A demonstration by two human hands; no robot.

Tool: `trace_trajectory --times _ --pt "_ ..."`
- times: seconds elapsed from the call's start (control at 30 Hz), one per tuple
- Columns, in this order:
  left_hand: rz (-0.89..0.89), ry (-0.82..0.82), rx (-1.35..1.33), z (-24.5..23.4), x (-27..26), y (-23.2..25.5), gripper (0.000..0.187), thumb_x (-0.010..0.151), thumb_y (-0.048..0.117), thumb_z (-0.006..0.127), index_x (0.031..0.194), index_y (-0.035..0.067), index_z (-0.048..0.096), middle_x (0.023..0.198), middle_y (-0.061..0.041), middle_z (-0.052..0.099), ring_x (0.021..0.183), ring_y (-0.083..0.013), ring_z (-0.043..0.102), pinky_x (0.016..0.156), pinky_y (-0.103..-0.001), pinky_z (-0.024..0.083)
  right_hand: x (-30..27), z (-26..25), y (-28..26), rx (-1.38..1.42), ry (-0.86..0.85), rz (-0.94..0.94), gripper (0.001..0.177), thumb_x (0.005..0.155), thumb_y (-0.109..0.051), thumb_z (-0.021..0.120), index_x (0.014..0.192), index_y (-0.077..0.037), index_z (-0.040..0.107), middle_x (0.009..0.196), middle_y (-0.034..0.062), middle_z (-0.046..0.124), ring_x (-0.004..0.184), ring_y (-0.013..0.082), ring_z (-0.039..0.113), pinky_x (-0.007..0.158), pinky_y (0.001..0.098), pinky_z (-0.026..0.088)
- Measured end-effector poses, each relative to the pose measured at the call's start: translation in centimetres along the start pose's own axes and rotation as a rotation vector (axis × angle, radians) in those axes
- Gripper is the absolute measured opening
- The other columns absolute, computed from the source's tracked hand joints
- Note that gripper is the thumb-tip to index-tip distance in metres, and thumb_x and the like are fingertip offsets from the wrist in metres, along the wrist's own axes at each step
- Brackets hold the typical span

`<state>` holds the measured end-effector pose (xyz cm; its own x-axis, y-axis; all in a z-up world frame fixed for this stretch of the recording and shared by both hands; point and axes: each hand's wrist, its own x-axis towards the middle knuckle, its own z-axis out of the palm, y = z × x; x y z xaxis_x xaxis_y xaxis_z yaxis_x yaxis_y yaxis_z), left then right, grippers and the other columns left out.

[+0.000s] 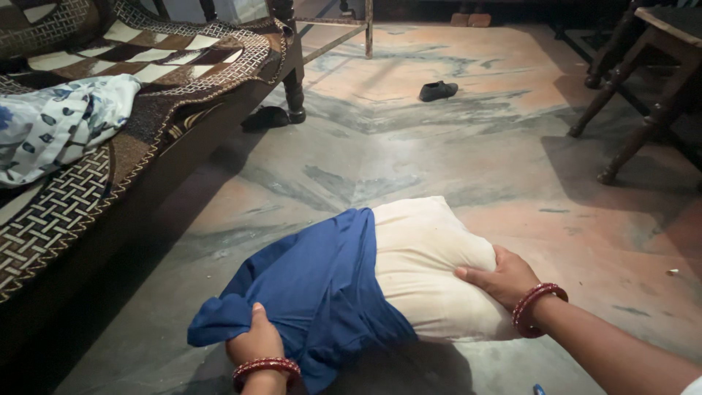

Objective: The person removes a blue pillowcase from a white pillow by hand. They pull the fabric off the pillow, smooth the exposed pillow, and then use a toothbrush to clean the surface of the pillow.

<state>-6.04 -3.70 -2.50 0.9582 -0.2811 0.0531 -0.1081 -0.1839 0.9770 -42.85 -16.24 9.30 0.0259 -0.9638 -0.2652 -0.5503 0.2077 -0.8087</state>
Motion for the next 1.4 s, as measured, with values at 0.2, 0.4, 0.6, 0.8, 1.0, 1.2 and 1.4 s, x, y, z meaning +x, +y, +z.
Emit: trace_trajectory --times 0.2,0.4,0.6,0.8,1.0,1.2,1.4 --pt "-0.022 -0.005 0.052 -0.2 0.3 -0.4 0.036 0.092 0.023 0.075 0.115 -0.004 0.070 0.119 -0.018 0.074 0.107 -0.0335 0.071 0.096 -0.041 0.052 0.3 -0.3 1.1 0.028 -0.034 -0.053 0.061 0.075 -0.025 0.086 0.128 -0.003 0.066 0.113 0.0128 0.080 0.099 0.0199 0.076 0.089 0.0353 0.059" --pt "-0.084 -0.066 0.158 -1.1 0.5 -0.1 0.038 0.093 0.028 0.075 0.112 -0.004 0.073 0.116 -0.022 0.074 0.106 -0.0378 0.071 0.095 -0.044 0.053 0.2 -0.6 1.3 0.019 -0.033 -0.020 0.061 0.077 -0.025 0.087 0.130 -0.004 0.065 0.114 0.0123 0.080 0.100 0.0202 0.076 0.090 0.0362 0.059" --pt "0.050 -0.044 0.156 -1.3 0.9 -1.4 0.040 0.092 0.030 0.074 0.113 -0.003 0.071 0.115 -0.023 0.073 0.106 -0.0399 0.070 0.094 -0.045 0.052 0.7 -0.9 2.1 0.011 -0.057 -0.007 0.061 0.076 -0.023 0.086 0.130 -0.005 0.065 0.114 0.0116 0.080 0.101 0.0201 0.076 0.090 0.0355 0.059" --pt "0.109 -0.070 0.199 -1.5 1.4 -2.0 0.038 0.094 0.030 0.073 0.111 -0.003 0.072 0.113 -0.024 0.073 0.106 -0.0420 0.069 0.094 -0.047 0.052 0.9 -1.3 2.8 -0.005 -0.080 -0.001 0.058 0.079 -0.026 0.087 0.129 -0.005 0.067 0.114 0.0109 0.081 0.100 0.0192 0.076 0.090 0.0353 0.059" --pt "0.116 -0.064 0.171 -2.0 1.7 -2.2 0.038 0.093 0.030 0.072 0.112 -0.003 0.071 0.114 -0.023 0.074 0.105 -0.0407 0.070 0.093 -0.047 0.052 1.4 -1.9 3.6 -0.022 -0.103 0.001 0.056 0.080 -0.027 0.085 0.129 -0.006 0.067 0.113 0.0105 0.082 0.100 0.0191 0.077 0.089 0.0358 0.060" --pt "0.035 -0.070 0.240 -2.2 2.3 -4.5 0.040 0.093 0.031 0.073 0.116 -0.001 0.072 0.121 -0.022 0.072 0.112 -0.0395 0.068 0.098 -0.046 0.051 1.6 -3.2 5.7 -0.139 -0.140 -0.025 0.055 0.081 -0.030 0.085 0.129 -0.008 0.068 0.113 0.0098 0.081 0.100 0.0192 0.077 0.091 0.0349 0.059" --pt "0.169 -0.247 0.358 -2.6 4.2 -9.4 0.055 0.082 0.034 0.079 0.125 0.001 0.068 0.129 -0.019 0.069 0.120 -0.0372 0.064 0.103 -0.044 0.046 2.5 -3.2 8.5 -0.203 -0.225 0.030 0.063 0.076 -0.040 0.086 0.129 -0.011 0.068 0.116 0.0091 0.077 0.105 0.0198 0.077 0.095 0.0351 0.058"
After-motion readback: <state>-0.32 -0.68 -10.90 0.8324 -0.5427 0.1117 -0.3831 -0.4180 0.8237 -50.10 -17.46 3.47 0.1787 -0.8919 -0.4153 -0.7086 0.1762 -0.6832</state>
